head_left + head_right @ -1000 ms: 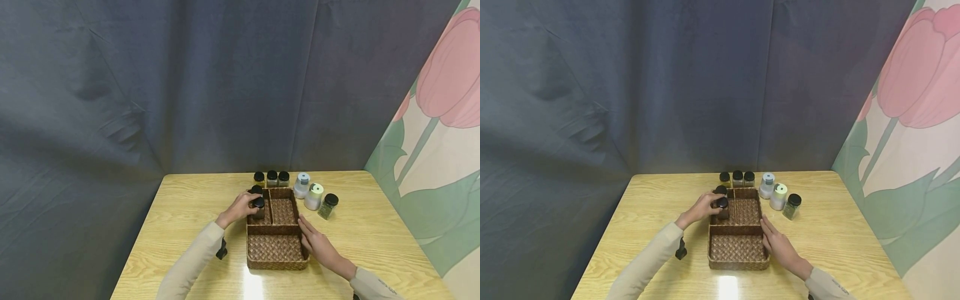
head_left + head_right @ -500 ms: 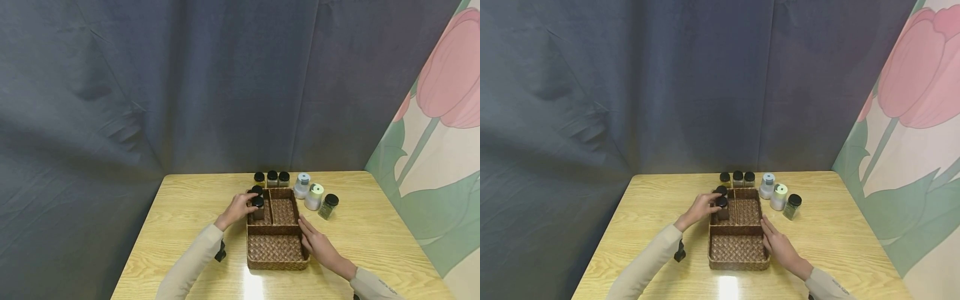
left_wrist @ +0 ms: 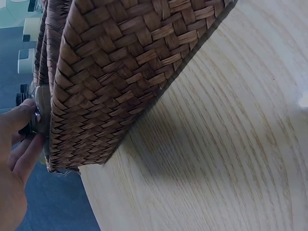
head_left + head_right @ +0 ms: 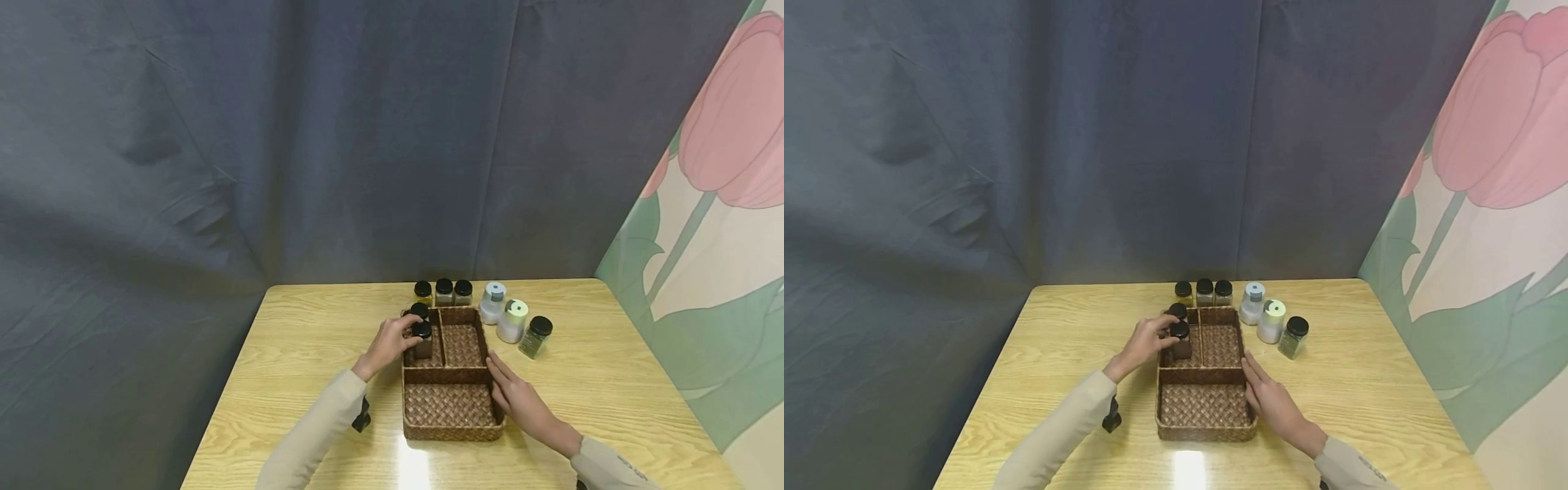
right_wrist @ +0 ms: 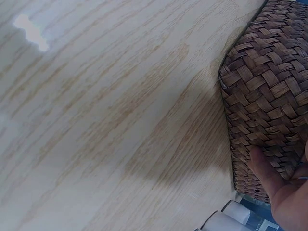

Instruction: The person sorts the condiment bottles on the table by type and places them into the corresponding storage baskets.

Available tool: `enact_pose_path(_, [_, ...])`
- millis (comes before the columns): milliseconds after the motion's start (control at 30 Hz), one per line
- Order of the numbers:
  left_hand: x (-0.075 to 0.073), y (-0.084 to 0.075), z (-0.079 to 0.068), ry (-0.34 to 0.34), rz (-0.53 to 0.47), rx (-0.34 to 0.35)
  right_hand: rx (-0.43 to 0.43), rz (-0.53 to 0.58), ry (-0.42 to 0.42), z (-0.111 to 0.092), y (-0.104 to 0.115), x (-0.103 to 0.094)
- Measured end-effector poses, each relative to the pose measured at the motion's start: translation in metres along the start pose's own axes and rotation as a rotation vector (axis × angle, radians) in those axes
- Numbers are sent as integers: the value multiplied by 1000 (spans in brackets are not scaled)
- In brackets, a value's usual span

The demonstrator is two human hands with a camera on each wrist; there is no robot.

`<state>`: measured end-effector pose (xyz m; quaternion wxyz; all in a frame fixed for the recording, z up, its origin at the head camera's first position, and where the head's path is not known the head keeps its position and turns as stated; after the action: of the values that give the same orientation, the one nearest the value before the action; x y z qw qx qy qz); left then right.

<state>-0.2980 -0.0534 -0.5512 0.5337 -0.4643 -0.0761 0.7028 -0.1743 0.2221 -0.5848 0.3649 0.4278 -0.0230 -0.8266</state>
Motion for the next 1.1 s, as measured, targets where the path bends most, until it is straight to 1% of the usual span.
enact_pose_path(200, [0, -1, -1, -22, -7, -10, -2, -4, 0, 1, 1, -1])
enact_pose_path(333, [0, -1, -1, -35, 2, 5, -9, -2, -7, 2, 2, -1])
enact_pose_path(433, [0, -1, -1, -39, -14, 4, -14, 4, -10, 2, 2, -1])
enact_pose_path(500, [-1, -1, -1, -32, -25, -7, -14, 8, -10, 1, 2, -1])
enact_pose_path(767, [-2, -2, -2, 5, -106, -87, -17, 13, -12, 1, 1, -1])
enact_pose_path(900, [-3, -1, -3, 12, -92, -94, -18, 17, -13, 0, 1, -1])
enact_pose_path(1100, [-5, -1, -3, 8, -38, -87, -4, 13, -5, 1, 1, 0])
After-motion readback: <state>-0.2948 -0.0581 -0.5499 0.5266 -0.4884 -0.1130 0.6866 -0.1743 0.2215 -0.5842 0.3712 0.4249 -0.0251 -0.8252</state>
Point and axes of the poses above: each hand's wrist, its own z-axis towards the middle knuckle, its own x-axis out of the palm, y = z × x, the point moved 2 cm from there along z, towards the middle knuckle, and after that the axes turned 10 degrees about -y, right-handed, at the moved point
